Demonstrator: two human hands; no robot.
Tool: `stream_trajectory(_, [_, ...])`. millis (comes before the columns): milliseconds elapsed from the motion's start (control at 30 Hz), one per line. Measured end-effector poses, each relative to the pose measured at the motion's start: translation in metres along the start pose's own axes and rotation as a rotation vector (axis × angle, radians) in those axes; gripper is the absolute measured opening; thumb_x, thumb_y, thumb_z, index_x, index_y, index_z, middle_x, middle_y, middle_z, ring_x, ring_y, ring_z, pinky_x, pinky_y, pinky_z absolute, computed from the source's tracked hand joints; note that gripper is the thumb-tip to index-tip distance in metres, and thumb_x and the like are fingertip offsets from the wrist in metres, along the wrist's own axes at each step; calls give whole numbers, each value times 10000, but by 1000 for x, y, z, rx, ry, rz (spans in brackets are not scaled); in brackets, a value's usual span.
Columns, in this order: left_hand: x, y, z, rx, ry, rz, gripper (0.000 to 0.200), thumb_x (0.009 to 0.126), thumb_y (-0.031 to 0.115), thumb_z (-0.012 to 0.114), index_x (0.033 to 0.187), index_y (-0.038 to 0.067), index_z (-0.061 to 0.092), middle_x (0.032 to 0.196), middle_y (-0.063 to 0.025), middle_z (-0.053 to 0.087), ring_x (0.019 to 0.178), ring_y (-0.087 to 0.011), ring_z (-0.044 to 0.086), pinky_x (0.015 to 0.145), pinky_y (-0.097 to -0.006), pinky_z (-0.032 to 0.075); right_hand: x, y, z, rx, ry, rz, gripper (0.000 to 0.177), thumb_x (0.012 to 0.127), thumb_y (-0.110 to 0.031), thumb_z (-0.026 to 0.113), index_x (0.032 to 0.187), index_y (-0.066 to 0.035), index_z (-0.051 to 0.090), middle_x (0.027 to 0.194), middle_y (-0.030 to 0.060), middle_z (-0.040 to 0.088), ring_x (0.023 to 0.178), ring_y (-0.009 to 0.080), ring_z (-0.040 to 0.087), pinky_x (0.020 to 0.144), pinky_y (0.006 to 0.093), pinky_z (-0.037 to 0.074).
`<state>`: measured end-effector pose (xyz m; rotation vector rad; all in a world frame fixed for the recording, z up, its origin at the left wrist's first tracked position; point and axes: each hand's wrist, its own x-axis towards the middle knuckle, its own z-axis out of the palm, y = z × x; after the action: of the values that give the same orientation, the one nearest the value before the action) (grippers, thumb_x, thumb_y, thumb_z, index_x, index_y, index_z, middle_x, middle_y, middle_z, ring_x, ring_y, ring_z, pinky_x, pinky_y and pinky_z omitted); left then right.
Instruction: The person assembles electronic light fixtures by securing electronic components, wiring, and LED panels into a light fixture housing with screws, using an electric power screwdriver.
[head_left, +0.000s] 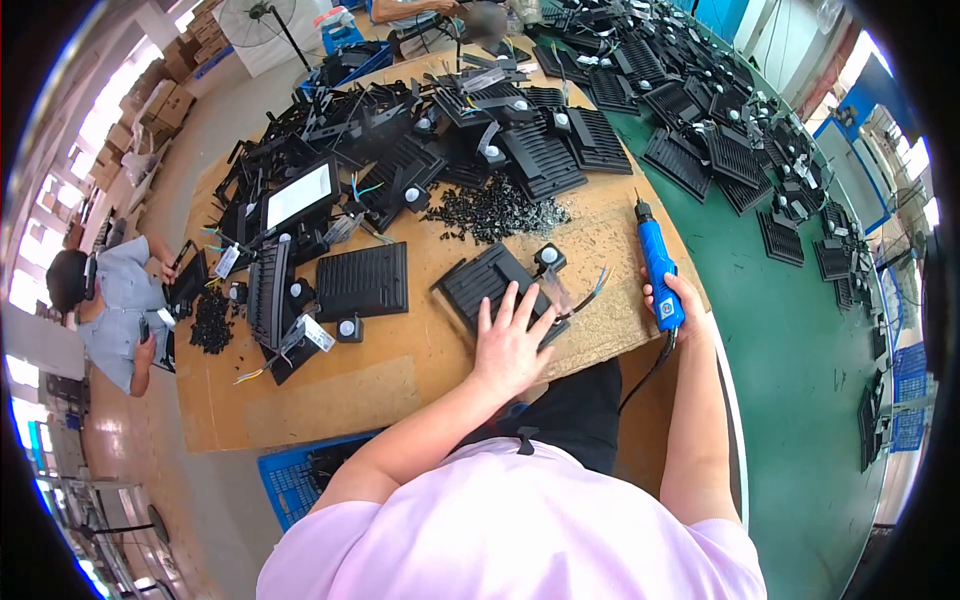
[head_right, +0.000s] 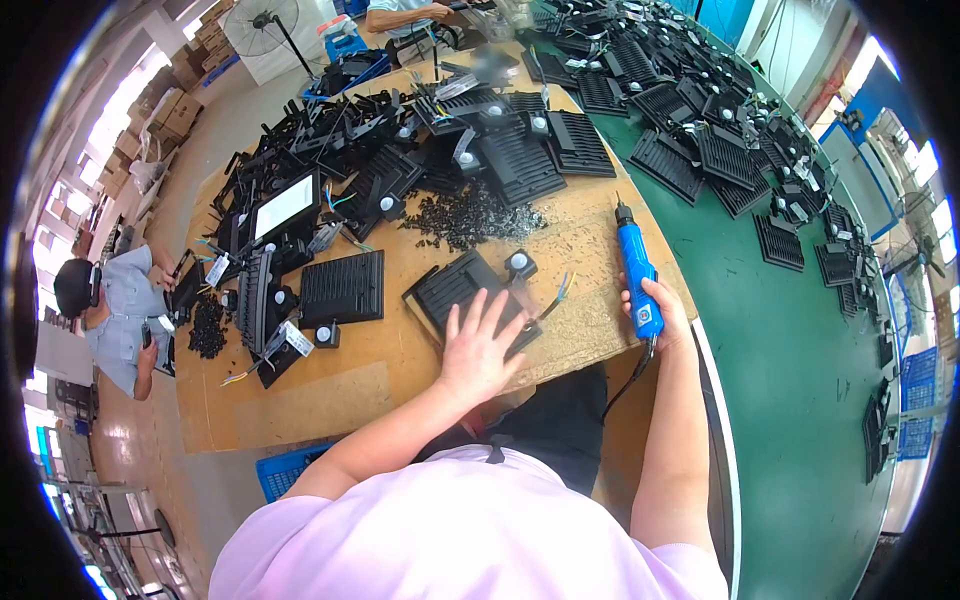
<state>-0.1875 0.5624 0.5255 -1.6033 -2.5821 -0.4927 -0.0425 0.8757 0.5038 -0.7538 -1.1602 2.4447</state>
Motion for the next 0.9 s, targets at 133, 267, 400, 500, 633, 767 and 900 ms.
stream_trajectory(133, [-19,-23,-22,-52,-43,121,577,818,416,745,1332,191,613,1524,-156,412,1439,-401,321,1120,-669,271,-3,0,3,-16,16,-20,516,907,-166,674,1307,95,477,1159,186,638,842,212,670,685,307,612])
stream_trajectory(267, [-31,-56,-37,-95,-139,243,596,787,437,768,1311,191,627,1521,-157,423,1448,-414,313,1136,-671,246,-44,9,19,113,24,-142,637,849,-242,753,1341,41,463,1106,162,626,828,226,666,679,330,612])
stream_trajectory(400, [-26,-50,-32,-179,-147,266,622,797,479,750,1306,148,615,1510,-167,420,1469,-424,270,1153,-668,220,-70,11,35,142,-136,-4,709,813,-289,787,1367,-7,446,1023,136,619,717,192,633,584,331,573])
stream_trajectory(500, [-6,-62,-36,-276,71,197,506,817,367,740,1236,105,629,1365,-163,518,1335,-400,412,1093,-587,328,-73,21,42,-38,-39,73,659,820,-255,778,1334,-18,439,933,117,613,632,170,599,536,308,526])
stream_trajectory(633, [45,-110,-40,-307,456,-116,302,807,145,734,1086,56,659,1078,-140,643,1003,-367,614,918,-465,488,-73,35,47,-13,57,106,544,828,-227,772,1244,-38,476,924,120,621,630,173,609,535,312,531])
stream_trajectory(767, [82,-182,-14,-44,142,-365,329,806,166,754,1087,38,640,1066,-216,621,996,-407,625,875,-482,521,-63,38,34,-69,0,77,552,808,-302,799,1200,-56,498,887,106,650,570,189,624,502,325,525])
stream_trajectory(900, [91,-202,10,-16,80,-319,126,824,106,679,917,27,647,946,-210,628,908,-397,654,798,-493,547,-61,43,26,49,-26,88,555,840,-238,754,1280,-58,468,930,148,641,634,224,622,537,373,536])
